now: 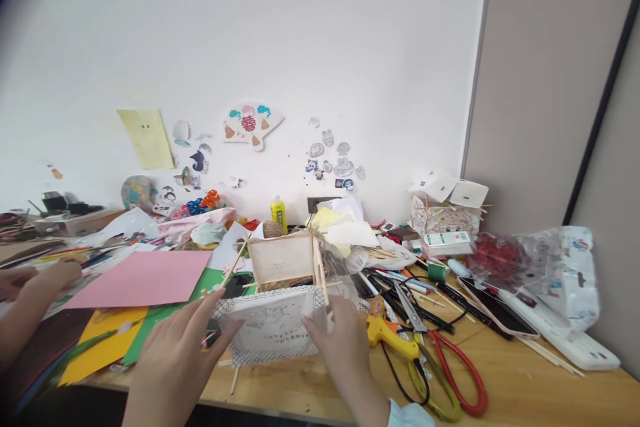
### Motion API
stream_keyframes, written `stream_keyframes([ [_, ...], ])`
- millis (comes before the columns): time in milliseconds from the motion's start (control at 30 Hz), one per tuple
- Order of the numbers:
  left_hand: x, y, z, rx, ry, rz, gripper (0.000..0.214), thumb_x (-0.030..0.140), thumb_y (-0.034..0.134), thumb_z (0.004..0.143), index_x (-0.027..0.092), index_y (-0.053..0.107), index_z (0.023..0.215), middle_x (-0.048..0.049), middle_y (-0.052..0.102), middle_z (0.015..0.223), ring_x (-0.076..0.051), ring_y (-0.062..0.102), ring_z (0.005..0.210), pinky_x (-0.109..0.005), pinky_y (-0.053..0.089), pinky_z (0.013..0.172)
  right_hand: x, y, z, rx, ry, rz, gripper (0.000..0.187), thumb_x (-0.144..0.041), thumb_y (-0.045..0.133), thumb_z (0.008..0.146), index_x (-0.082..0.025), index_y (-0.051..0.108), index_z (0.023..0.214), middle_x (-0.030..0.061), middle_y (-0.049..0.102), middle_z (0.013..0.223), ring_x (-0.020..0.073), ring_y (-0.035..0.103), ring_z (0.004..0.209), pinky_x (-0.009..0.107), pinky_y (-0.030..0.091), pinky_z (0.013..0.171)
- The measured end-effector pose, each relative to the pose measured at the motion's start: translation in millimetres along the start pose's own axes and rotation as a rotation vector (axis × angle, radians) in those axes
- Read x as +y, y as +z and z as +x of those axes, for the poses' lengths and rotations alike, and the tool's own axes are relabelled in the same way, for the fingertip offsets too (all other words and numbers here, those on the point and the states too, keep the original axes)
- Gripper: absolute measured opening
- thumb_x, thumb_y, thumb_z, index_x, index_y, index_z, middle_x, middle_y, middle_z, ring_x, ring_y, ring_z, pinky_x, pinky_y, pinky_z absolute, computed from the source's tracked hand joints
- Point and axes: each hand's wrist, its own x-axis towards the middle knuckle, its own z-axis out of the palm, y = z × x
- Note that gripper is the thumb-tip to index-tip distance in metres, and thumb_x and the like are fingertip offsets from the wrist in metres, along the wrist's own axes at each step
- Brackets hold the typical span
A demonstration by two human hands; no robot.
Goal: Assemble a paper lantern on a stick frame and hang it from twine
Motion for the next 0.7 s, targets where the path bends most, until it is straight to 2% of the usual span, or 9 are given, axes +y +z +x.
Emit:
stream_keyframes([
  [100, 0.3, -0.7, 1.5, 0.004, 0.007, 0.0, 0.032, 0.032, 0.055, 0.089, 0.009, 0.058, 0.11, -0.0118, 0.066, 0.087, -0.024, 0.062, 0.075, -0.035, 0.043, 0.069, -0.2, -2.6, 4.9, 0.035, -0.055, 0.063, 0.029, -0.045, 0.063, 0.078, -0.017, 0.063, 0.08, 0.0052, 0.062, 0.07, 0.0219, 0.059, 0.066, 0.03, 0.045, 0.06],
  [300, 0.1, 0.0, 1.2, -0.011, 0.004, -0.008, 0.032, 0.032, 0.056, 0.089, 0.009, 0.058, 0.11, -0.011, 0.067, 0.087, -0.024, 0.062, 0.075, -0.035, 0.043, 0.069, 0.5, -8.9, 8.6, 0.097, -0.102, 0.131, 0.047, -0.061, 0.048, 0.085, -0.017, 0.064, 0.078, 0.003, 0.059, 0.063, 0.0187, 0.057, 0.059, 0.027, 0.043, 0.054],
  [533, 0.2, -1.2, 0.9, -0.019, 0.006, -0.01, 0.033, 0.033, 0.054, 0.089, 0.008, 0.058, 0.109, -0.0116, 0.067, 0.087, -0.025, 0.062, 0.074, -0.036, 0.043, 0.067, -3.7, -7.2, 13.4, 0.163, -0.141, 0.059, 0.054, -0.063, 0.038, 0.089, -0.018, 0.062, 0.073, 0.0019, 0.058, 0.058, 0.0169, 0.055, 0.054, 0.026, 0.04, 0.052],
  [700, -0.6, -2.3, 0.9, -0.017, 0.017, -0.003, 0.033, 0.033, 0.055, 0.089, 0.008, 0.059, 0.109, -0.0112, 0.066, 0.086, -0.025, 0.062, 0.073, -0.036, 0.043, 0.067, -0.9, -7.7, 15.7, 0.172, -0.182, 0.061, 0.052, -0.059, 0.036, 0.092, -0.018, 0.059, 0.068, 0.001, 0.058, 0.057, 0.0154, 0.055, 0.052, 0.024, 0.037, 0.05],
])
